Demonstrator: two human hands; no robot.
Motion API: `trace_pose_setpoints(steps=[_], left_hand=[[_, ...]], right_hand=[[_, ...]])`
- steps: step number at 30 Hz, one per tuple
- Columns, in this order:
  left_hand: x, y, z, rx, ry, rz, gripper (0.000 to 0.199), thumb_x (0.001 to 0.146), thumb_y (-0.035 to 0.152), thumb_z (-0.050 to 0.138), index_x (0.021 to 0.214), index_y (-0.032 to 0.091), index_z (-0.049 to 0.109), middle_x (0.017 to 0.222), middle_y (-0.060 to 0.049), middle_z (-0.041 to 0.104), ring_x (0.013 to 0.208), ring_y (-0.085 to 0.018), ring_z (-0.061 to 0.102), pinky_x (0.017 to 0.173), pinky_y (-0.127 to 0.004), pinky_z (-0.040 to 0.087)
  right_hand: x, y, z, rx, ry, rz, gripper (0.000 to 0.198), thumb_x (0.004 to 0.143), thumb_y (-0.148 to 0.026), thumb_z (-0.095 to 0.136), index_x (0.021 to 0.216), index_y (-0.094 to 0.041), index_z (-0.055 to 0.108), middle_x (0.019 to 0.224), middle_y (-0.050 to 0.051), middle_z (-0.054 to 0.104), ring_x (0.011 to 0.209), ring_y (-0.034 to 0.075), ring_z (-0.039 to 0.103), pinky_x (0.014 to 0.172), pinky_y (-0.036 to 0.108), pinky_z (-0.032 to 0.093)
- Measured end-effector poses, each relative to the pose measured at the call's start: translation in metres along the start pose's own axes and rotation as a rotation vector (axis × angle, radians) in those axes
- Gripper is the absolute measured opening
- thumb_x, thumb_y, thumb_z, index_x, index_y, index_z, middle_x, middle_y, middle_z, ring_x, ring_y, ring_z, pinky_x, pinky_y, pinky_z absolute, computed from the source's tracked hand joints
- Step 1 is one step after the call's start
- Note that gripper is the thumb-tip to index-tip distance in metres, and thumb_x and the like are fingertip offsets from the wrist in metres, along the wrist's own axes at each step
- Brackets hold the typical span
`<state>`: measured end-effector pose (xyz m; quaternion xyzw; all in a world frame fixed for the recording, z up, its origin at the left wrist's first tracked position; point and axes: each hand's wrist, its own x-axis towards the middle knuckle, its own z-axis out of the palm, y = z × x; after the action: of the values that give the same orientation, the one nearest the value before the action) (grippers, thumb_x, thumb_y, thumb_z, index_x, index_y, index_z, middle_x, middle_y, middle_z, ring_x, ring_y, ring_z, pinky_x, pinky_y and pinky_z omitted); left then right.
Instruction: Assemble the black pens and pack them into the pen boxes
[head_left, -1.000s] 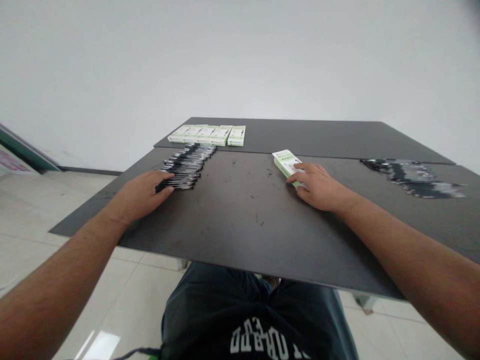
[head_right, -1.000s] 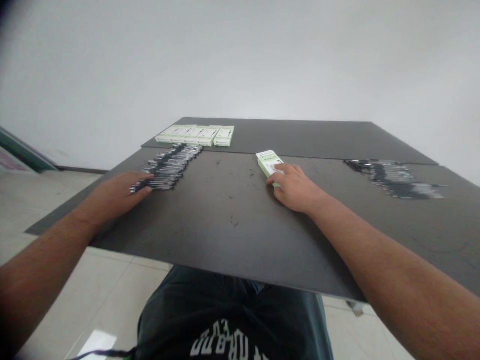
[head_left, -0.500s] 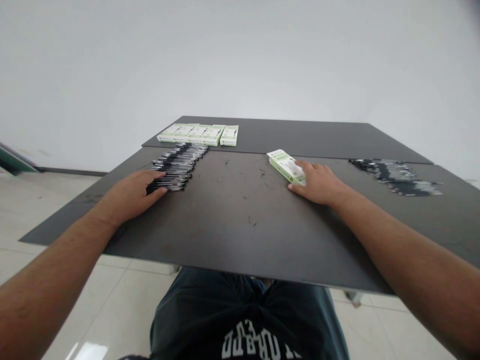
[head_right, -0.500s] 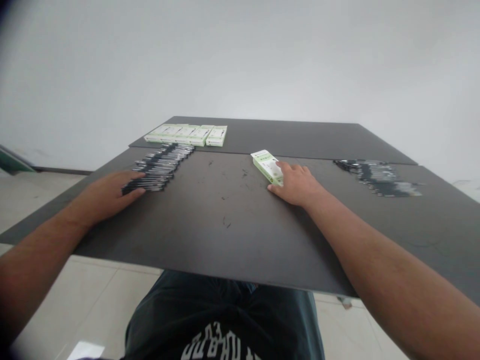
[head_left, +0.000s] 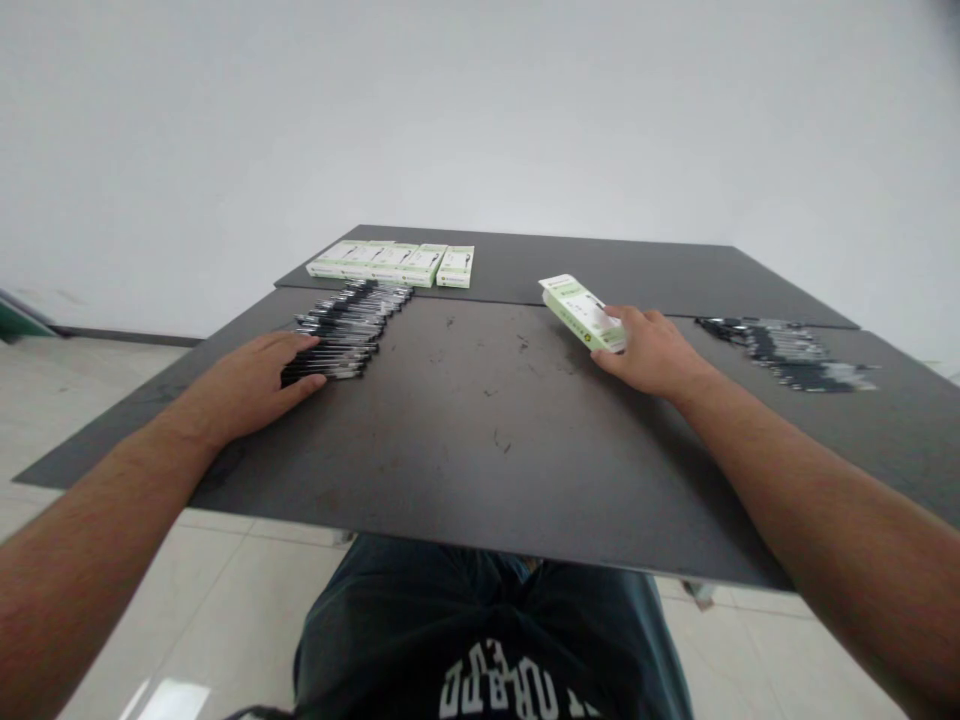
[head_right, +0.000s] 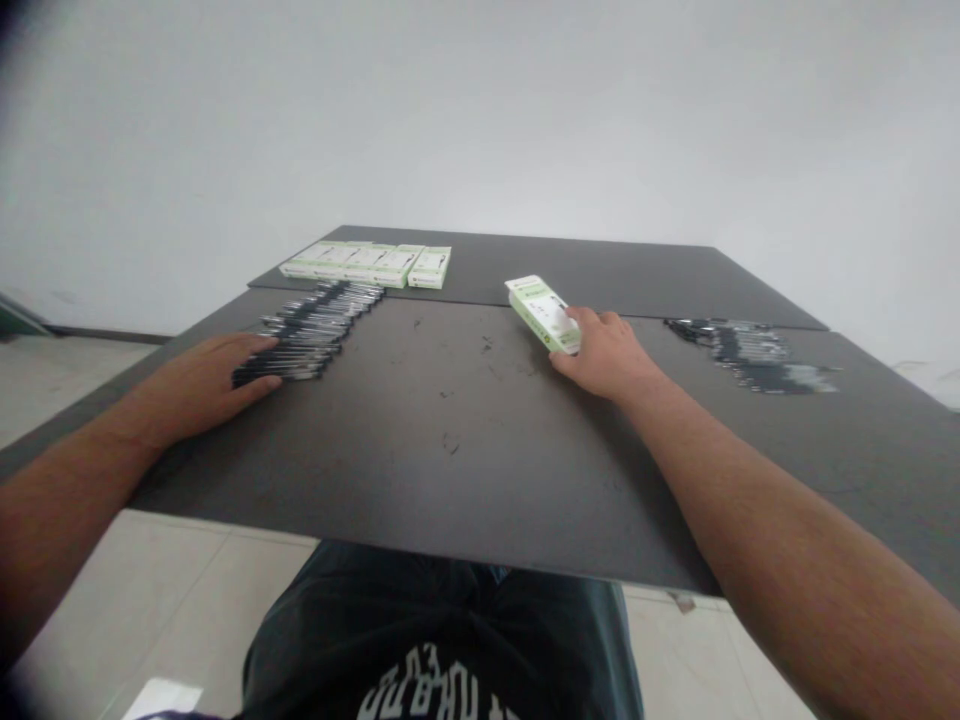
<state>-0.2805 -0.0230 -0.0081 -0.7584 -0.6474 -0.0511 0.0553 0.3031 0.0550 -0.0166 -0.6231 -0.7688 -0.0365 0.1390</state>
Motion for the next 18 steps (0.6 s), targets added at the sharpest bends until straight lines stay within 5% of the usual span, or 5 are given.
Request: trace_pose_setpoints(steps=[9, 18], left_hand=[[-0.001, -0.002, 0.001, 0.002, -0.035, 0.02, 0.089, 0.099, 0.071, 0.047, 0.161, 0.008, 0.063, 0.167, -0.024, 0.063, 0.159, -0.04, 0.056, 0.139, -0.05, 0.037], [-0.002, 0.0, 0.007, -0.034, -0.023, 0.081, 0.081, 0.102, 0.068, 0.047, 0.159, 0.014, 0.067, 0.164, -0.02, 0.067, 0.157, -0.037, 0.058, 0.139, -0.048, 0.038]], right_hand=[[0.018, 0.03, 0.02, 0.007, -0.054, 0.14, 0.105, 0.096, -0.078, 0.063, 0.174, -0.009, 0.049, 0.157, 0.029, 0.068, 0.146, 0.05, 0.063, 0.125, 0.063, 0.048], [0.015, 0.03, 0.012, 0.051, -0.095, 0.149, 0.099, 0.103, -0.071, 0.064, 0.176, -0.007, 0.046, 0.168, 0.032, 0.06, 0.15, 0.051, 0.061, 0.125, 0.059, 0.047]])
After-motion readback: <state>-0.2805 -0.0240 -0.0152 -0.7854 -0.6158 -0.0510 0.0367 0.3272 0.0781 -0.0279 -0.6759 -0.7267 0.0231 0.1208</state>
